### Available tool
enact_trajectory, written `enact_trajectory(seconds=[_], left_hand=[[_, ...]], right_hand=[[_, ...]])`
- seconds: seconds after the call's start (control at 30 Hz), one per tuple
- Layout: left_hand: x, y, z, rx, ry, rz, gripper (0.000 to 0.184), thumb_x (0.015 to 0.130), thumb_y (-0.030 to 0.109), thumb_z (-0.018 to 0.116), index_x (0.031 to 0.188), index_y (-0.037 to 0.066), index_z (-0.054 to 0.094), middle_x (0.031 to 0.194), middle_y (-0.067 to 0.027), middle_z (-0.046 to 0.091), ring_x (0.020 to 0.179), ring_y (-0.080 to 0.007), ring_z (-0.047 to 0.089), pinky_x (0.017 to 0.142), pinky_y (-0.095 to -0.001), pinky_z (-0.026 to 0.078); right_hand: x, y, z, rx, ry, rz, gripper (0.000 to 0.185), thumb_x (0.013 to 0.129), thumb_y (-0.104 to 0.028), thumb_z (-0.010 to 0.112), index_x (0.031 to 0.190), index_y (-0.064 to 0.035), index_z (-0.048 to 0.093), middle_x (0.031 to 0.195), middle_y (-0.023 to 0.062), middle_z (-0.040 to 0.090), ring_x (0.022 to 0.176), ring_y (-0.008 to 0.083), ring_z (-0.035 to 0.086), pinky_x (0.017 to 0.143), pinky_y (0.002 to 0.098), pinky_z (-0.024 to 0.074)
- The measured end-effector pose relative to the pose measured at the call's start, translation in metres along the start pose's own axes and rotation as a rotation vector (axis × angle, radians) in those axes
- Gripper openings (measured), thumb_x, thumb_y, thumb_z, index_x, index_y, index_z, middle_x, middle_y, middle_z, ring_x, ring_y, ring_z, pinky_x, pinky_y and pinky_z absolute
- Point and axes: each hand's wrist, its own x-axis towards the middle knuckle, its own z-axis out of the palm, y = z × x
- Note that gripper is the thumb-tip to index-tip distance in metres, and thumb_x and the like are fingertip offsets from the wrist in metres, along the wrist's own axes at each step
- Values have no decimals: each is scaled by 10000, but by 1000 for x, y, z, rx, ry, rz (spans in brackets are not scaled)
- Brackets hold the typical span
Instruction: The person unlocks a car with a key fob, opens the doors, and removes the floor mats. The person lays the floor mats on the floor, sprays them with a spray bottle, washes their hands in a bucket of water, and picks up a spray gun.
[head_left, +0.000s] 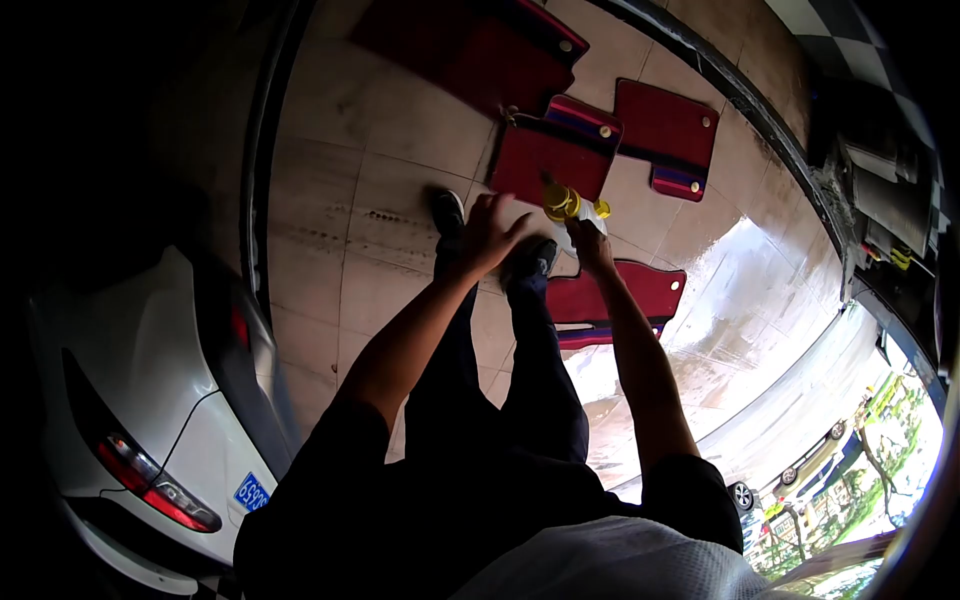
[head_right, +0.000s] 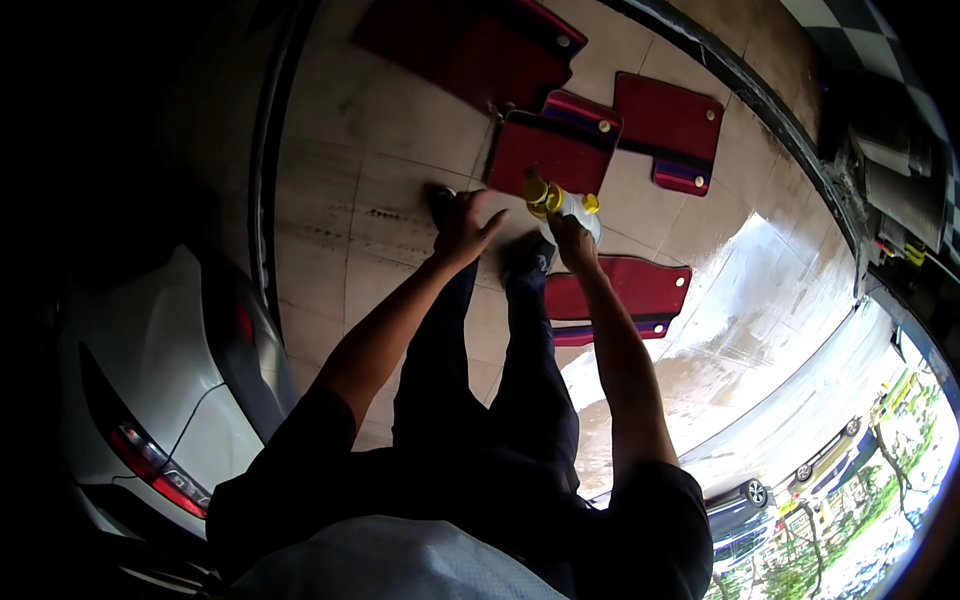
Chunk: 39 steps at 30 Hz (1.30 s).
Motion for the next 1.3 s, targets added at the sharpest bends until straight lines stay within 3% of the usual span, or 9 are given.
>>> enact_trajectory(seconds=[0.07,0.17,0.43,0.7,0.83,1.03,1.1,1.23,1.3], left_hand=[[44,46,-8,-34,-163,-78,419,773,409,629,1001,63,564,922,-144,542,904,-280,533,749,-363,454],[59,64,-4,-42,-457,6,231,755,198,630,949,73,612,865,-122,517,863,-260,537,714,-341,475],[87,96,-80,-189,-273,59,169,720,22,593,877,63,640,850,-102,487,778,-240,540,686,-338,478],[57,51,-12,-81,-272,25,243,731,2,532,953,65,609,870,-117,507,813,-265,546,723,-357,467],[51,50,5,-33,-271,-5,382,762,92,558,1140,70,511,985,-152,480,950,-289,514,757,-365,467],[19,-1,-22,-126,1,-115,390,805,259,569,1119,42,489,1059,-167,466,987,-327,443,864,-422,371],[-24,-37,-39,-73,-53,-255,343,793,228,593,1078,58,508,1030,-168,462,984,-333,439,851,-422,374],[-141,-128,-64,154,-225,-448,300,787,216,618,1025,55,532,1023,-181,462,985,-339,432,834,-420,395],[-196,-155,-84,192,-264,-629,305,796,223,608,1041,52,544,1027,-191,466,986,-344,436,832,-430,399]], right_hand=[[-5,-37,-23,29,-77,72,158,883,-187,449,1013,-144,528,837,148,540,743,354,576,562,436,462],[-12,-63,-33,222,-130,326,159,884,-192,445,997,-109,521,812,145,525,731,349,573,556,433,453],[-38,-22,-3,334,-165,368,319,895,-359,403,894,-76,549,678,72,513,565,165,513,501,323,400],[-14,-89,-33,51,8,-14,106,862,-177,501,914,-100,552,686,99,518,595,280,539,476,386,413],[-14,-74,-8,195,-30,293,249,866,-327,498,877,-86,558,754,180,581,683,377,570,521,429,446],[42,-27,-13,834,140,823,402,882,-400,463,753,-27,541,510,-19,437,405,76,427,375,250,345],[74,-3,-3,906,234,917,390,867,-417,478,734,-55,536,510,-25,438,392,76,413,360,241,338],[161,44,40,648,179,851,339,857,-402,476,744,-91,550,514,-35,439,384,74,404,348,237,323],[211,66,70,375,218,466,295,866,-350,472,760,-87,554,521,-8,459,417,113,445,379,271,356]])
